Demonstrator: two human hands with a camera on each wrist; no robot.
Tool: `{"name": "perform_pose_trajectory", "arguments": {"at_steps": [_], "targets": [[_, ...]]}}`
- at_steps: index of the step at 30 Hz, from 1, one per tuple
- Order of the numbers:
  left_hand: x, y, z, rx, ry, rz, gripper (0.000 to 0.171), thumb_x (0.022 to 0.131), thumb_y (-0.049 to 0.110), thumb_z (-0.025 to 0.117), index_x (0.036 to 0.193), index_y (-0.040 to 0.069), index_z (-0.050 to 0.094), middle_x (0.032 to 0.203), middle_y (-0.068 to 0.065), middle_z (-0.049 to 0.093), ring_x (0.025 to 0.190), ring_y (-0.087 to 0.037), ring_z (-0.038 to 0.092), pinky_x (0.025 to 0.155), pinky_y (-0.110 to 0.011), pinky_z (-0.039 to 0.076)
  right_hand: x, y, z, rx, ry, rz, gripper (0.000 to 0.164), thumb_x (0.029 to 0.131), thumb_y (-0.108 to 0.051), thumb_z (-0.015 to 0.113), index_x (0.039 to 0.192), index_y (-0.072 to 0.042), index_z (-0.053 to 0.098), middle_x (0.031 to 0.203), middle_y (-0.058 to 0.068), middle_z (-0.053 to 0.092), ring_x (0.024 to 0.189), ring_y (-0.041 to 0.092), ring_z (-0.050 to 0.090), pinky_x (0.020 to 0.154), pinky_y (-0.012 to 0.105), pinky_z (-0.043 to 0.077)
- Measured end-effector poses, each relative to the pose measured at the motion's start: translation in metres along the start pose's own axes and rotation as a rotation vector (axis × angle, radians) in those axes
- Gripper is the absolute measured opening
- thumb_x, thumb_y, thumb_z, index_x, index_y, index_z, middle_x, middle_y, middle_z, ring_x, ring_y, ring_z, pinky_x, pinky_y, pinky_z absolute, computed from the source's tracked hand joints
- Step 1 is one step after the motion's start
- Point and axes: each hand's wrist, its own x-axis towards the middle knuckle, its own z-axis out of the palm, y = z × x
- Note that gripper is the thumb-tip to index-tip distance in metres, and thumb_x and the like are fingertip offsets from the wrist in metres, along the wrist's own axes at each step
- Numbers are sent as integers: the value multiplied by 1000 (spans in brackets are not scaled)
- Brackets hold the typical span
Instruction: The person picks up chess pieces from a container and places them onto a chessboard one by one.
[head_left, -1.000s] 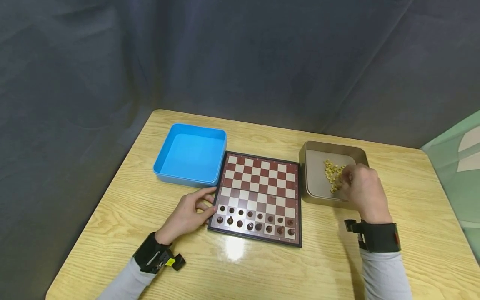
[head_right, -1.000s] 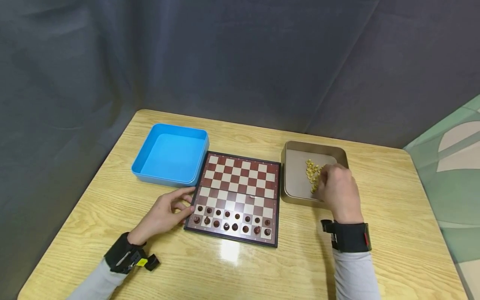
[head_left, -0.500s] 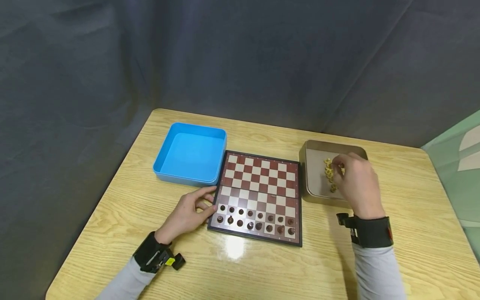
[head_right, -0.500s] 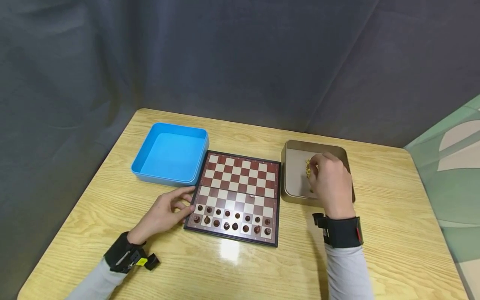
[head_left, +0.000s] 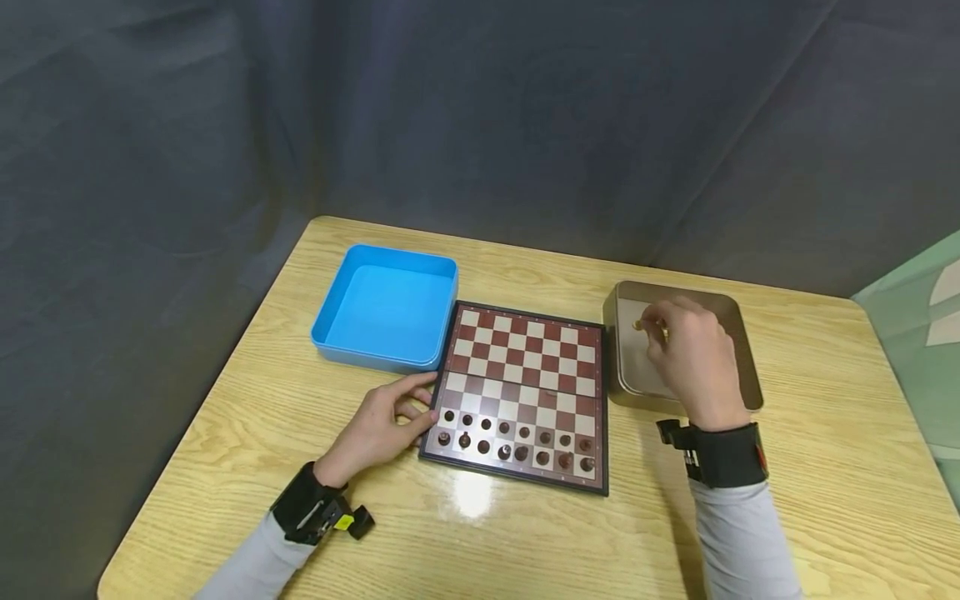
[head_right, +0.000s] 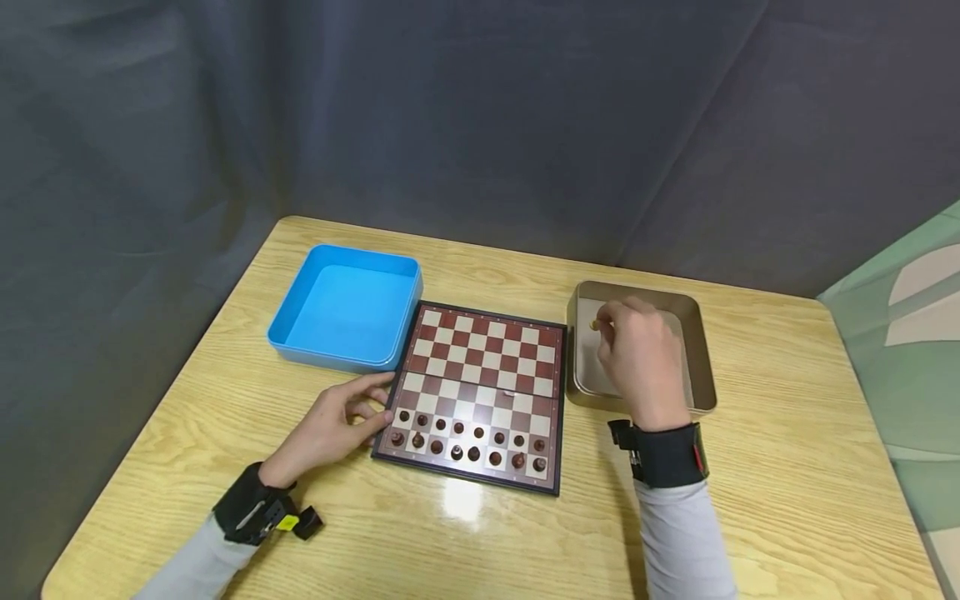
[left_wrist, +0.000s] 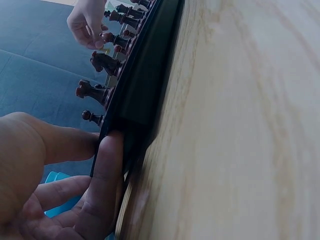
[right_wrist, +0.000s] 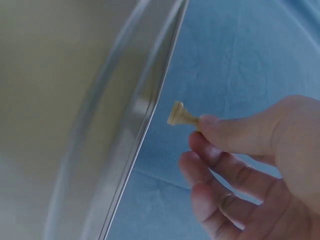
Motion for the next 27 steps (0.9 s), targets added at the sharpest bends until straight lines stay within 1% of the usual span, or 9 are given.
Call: {"name": "perform_pose_trajectory", "arguments": {"at_steps": [2,4,8,11,17,22,27], "targets": [[0,0,0,1,0,-1,58,98,1,74,153,0,54,120,-18,70,82,-17,76,65,-28,66,0,-1,2,1,7,-16,4,93,4,75,96,3,76,92,20,72,79,40,70,57,61,57],[0,0,0,3,1,0,58,98,1,74,153,-1,54,120,-18,70,82,-17,76,65,-28,66,1,-2,5,-5,22,-42,4,92,5,75,96,4,76,91,20,72,79,41,71,58,61,57],[0,0,0,7,3,-1,59,98,1,74,153,-1,54,119,-17,70,82,-17,76,66,-27,66,2,-4,9,-24,55,-97,4,91,6,77,94,5,76,88,20,73,76,39,72,61,56,56],[0,0,0,8,3,2,59,98,2,74,153,-1,54,119,-17,70,83,-17,76,66,-27,66,3,-5,11,-33,66,-113,4,91,6,77,94,4,76,87,19,73,74,37,72,60,54,56],[1,-2,1,2,0,10,58,98,1,74,153,-1,54,119,-18,70,83,-18,77,66,-28,66,4,-10,17,-11,47,-106,4,92,6,75,95,4,76,87,18,71,73,36,70,56,53,56],[1,-1,1,8,1,7,58,99,2,74,153,0,54,119,-17,71,82,-17,76,65,-28,66,6,-12,22,8,25,-118,5,94,7,73,94,2,76,89,16,71,74,34,69,57,52,55],[1,-1,1,20,4,4,59,99,2,74,154,0,54,120,-16,71,82,-16,76,65,-27,66,6,-15,29,28,0,-141,8,93,10,71,95,3,75,90,16,71,76,36,70,61,52,57]]}}
